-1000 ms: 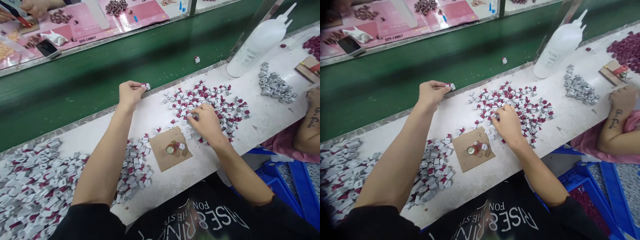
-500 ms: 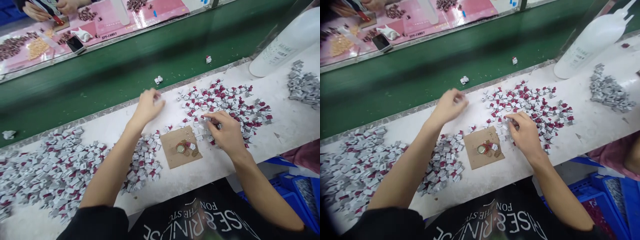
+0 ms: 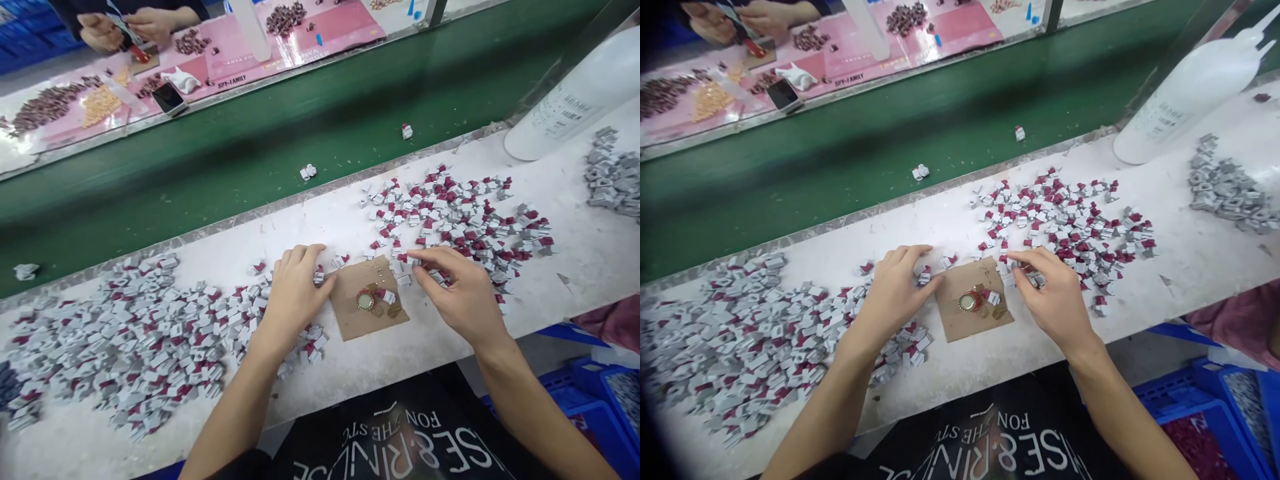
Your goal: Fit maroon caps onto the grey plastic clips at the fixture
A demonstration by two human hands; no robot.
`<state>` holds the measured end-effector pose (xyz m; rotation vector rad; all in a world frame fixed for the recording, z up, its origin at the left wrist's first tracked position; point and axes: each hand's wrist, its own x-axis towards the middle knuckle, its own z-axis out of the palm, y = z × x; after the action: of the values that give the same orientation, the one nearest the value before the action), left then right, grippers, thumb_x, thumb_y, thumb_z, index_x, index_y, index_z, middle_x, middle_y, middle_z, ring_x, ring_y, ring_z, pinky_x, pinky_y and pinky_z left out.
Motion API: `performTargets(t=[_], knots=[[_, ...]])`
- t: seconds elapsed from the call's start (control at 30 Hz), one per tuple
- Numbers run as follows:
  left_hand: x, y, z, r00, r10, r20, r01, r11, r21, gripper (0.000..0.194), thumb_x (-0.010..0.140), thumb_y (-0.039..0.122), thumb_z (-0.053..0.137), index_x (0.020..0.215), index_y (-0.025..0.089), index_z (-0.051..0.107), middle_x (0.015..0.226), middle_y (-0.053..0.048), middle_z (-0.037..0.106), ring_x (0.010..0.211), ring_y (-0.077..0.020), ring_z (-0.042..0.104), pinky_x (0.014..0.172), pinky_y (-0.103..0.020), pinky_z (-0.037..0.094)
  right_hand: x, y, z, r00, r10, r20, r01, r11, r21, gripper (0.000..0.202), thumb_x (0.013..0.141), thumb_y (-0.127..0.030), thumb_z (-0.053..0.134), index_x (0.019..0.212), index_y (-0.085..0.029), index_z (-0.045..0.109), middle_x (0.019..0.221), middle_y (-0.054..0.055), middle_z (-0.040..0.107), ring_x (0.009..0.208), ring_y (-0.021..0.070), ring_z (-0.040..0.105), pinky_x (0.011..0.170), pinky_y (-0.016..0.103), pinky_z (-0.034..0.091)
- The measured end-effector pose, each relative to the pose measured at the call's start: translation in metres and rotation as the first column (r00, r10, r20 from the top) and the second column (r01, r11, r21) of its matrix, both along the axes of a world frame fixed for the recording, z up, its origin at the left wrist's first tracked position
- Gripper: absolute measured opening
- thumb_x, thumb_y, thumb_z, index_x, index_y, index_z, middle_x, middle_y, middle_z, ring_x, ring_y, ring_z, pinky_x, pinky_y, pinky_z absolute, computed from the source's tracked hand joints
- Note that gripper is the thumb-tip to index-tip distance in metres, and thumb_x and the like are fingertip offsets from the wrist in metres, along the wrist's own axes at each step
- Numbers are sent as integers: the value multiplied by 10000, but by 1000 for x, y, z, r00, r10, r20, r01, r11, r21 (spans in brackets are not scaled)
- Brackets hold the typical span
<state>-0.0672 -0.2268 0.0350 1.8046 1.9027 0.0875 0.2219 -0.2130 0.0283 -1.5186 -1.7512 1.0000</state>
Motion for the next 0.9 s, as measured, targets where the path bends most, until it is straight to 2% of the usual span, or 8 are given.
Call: performTargets(t=[0.13, 0.27, 0.43, 0.5, 0.6, 0.7, 0.8, 0.9], knots=[[-16, -21, -2, 996, 54, -67, -53, 998, 22, 313, 1034, 296, 742, 1323, 180, 718, 1311, -167, 770, 1253, -419, 657, 1108, -598, 514, 3, -4, -4, 1000, -21, 2, 21, 1000, -13, 219, 1067, -252, 711, 1223, -265, 864, 1184, 84, 848, 1024, 270, 803, 838, 400, 659], [-19, -30, -6, 996, 67, -50, -66, 998, 21, 237, 1074, 305, 680, 1257, 173, 750, 1268, -155, 788, 1241, -414, 648, 1124, -608, 478, 1, -5, -5, 1000, -6, -2, 6, 1000, -25, 213, 1060, -256, 716, 1213, -250, 863, 1163, 85, 847, 988, 261, 800, 827, 395, 649], [-28, -38, 8, 997, 61, -48, -58, 996, 61, 333, 1090, 301, 656, 1396, 177, 696, 1357, -165, 734, 1313, -412, 603, 1115, -590, 464, -1, -5, -1, 1000, 5, -5, -5, 1000, 0, 213, 1056, -243, 711, 1209, -249, 859, 1144, 79, 837, 949, 241, 780, 849, 384, 643], [-30, -45, 14, 994, 78, -81, -69, 992, 107, 311, 1076, 294, 689, 1365, 179, 697, 1366, -175, 711, 1319, -417, 593, 1098, -580, 464, 0, -6, 0, 1000, 1, -3, -1, 1000, 2, 210, 1055, -243, 713, 1206, -251, 858, 1128, 74, 830, 928, 233, 769, 806, 369, 635], [-22, -56, 14, 996, 34, -78, -23, 991, 134, 181, 1022, 272, 797, 1175, 208, 722, 1296, -150, 713, 1259, -401, 600, 1067, -551, 468, 1, -8, -1, 1000, -3, -3, 3, 1000, -19, 208, 1051, -253, 718, 1207, -252, 857, 1117, 67, 823, 909, 226, 758, 765, 358, 620], [-7, -66, 8, 995, -38, -94, 49, 992, 112, 239, 964, 203, 868, 1161, 213, 734, 1220, -132, 720, 1195, -383, 605, 1043, -536, 482, 1, -10, -3, 1000, -10, -8, 9, 999, -31, 205, 1051, -264, 719, 1201, -261, 859, 1131, 64, 825, 923, 228, 760, 827, 380, 631], [5, -62, 7, 988, -75, -135, 90, 990, 111, 289, 973, 188, 846, 1238, 194, 731, 1200, -144, 727, 1171, -393, 607, 1004, -540, 502, 0, -9, -3, 1000, -9, -17, 9, 999, -50, 212, 1056, -282, 717, 1209, -276, 863, 1159, 68, 836, 948, 242, 774, 839, 395, 641], [11, -30, 10, 988, -117, -104, 135, 973, 189, 183, 1079, 269, 715, 1249, 202, 720, 1205, -144, 731, 1157, -388, 617, 990, -540, 515, -2, -6, -3, 1000, -4, -29, 2, 998, -66, 223, 1064, -307, 703, 1218, -276, 862, 1183, 82, 848, 976, 262, 790, 819, 404, 645]])
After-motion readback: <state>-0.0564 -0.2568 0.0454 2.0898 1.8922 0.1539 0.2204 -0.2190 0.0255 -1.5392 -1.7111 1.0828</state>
